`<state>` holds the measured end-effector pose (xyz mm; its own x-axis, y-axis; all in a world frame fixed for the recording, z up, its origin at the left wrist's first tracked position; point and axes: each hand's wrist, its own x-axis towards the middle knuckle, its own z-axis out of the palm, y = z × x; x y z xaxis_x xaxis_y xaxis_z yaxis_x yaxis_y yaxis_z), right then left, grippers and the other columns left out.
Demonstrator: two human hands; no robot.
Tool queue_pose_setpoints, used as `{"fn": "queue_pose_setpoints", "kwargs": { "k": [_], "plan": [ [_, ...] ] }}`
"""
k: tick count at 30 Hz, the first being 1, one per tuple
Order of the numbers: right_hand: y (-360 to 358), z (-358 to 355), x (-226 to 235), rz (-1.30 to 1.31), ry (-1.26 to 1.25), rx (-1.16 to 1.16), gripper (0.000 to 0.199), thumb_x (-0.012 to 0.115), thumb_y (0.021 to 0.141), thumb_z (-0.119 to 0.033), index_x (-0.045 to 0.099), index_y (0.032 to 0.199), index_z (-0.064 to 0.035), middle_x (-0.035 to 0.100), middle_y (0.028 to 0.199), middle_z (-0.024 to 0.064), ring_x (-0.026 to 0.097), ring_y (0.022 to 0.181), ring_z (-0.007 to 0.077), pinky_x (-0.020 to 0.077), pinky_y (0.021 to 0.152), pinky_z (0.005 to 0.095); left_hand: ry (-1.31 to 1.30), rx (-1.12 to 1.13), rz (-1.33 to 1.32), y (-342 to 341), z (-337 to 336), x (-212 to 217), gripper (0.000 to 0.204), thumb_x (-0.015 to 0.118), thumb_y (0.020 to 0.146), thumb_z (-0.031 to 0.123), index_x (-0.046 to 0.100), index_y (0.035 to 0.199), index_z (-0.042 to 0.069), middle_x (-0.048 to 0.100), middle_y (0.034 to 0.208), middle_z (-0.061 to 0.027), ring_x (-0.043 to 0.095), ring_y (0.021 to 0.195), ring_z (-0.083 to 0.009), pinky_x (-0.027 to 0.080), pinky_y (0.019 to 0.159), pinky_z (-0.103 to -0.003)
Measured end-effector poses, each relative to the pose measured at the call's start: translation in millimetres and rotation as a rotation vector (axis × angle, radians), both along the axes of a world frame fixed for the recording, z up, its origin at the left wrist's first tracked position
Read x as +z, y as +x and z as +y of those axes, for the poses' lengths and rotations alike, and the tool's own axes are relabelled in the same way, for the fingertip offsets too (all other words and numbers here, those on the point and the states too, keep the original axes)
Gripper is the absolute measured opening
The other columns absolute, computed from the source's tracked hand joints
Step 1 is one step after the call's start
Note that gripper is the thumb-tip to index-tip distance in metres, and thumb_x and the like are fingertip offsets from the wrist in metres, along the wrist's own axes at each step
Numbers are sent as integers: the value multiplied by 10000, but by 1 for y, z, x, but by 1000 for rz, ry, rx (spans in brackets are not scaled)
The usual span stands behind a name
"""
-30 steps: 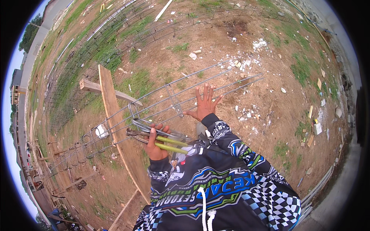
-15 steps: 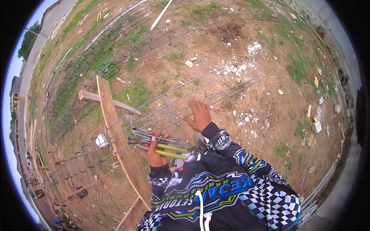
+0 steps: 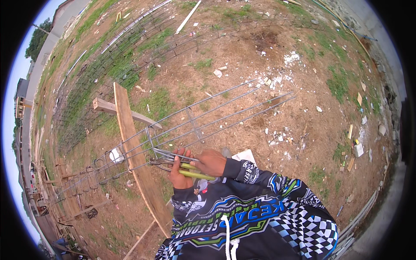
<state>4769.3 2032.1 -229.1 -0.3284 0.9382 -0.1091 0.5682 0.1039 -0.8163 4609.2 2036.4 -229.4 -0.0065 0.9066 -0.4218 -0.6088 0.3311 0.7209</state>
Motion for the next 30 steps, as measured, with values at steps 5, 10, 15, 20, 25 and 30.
{"fn": "queue_pose_setpoints", "kwargs": {
  "k": [5, 10, 15, 20, 25, 30],
  "plan": [
    [-4, -11, 5, 75, 217, -272, 292, 545, 920, -284, 633, 953, -7, 613, 726, 189, 598, 703, 383, 456, 660, 469, -15, -66, -53, 1, 1, -3, 400, 516, 968, 219, 419, 1308, 31, 558, 1230, -174, 565, 1130, -315, 458, 977, -464],
    [36, -10, 18, 472, 78, -611, 302, 485, 971, -269, 631, 970, -5, 580, 670, 97, 583, 667, 221, 450, 638, 347, -62, -57, 46, 0, -1, 10, 309, 529, 966, 239, 489, 1210, 54, 623, 1062, -133, 637, 941, -284, 523, 853, -441],
    [140, -24, 34, 566, 390, -1075, 361, 386, 1018, -266, 614, 992, 13, 554, 686, 35, 532, 672, 121, 424, 675, 275, -17, 10, 51, -10, 4, 24, 237, 525, 968, 242, 519, 1142, 82, 650, 986, -117, 664, 858, -263, 549, 783, -419],
    [258, -37, -5, 206, 333, -1396, 317, 413, 980, -227, 604, 943, 24, 592, 684, 62, 565, 658, 161, 441, 649, 313, -1, 67, 89, -22, 10, 20, 205, 515, 971, 225, 523, 1126, 92, 649, 999, -116, 658, 853, -254, 541, 779, -408],
    [350, -46, -94, 207, 198, -1635, 327, 432, 949, -233, 612, 889, 33, 608, 638, 89, 575, 604, 187, 453, 626, 338, -8, 83, 95, -26, 10, 17, 204, 523, 968, 221, 531, 1127, 94, 647, 1009, -119, 656, 851, -263, 537, 784, -418],
    [377, -13, -132, 491, 20, -1618, 325, 436, 947, -246, 616, 868, 13, 597, 610, 84, 533, 517, 158, 422, 494, 298, -25, 92, 110, -32, 5, 3, 202, 531, 961, 214, 537, 1127, 99, 647, 1010, -116, 656, 849, -268, 534, 789, -425]
  ]
}}
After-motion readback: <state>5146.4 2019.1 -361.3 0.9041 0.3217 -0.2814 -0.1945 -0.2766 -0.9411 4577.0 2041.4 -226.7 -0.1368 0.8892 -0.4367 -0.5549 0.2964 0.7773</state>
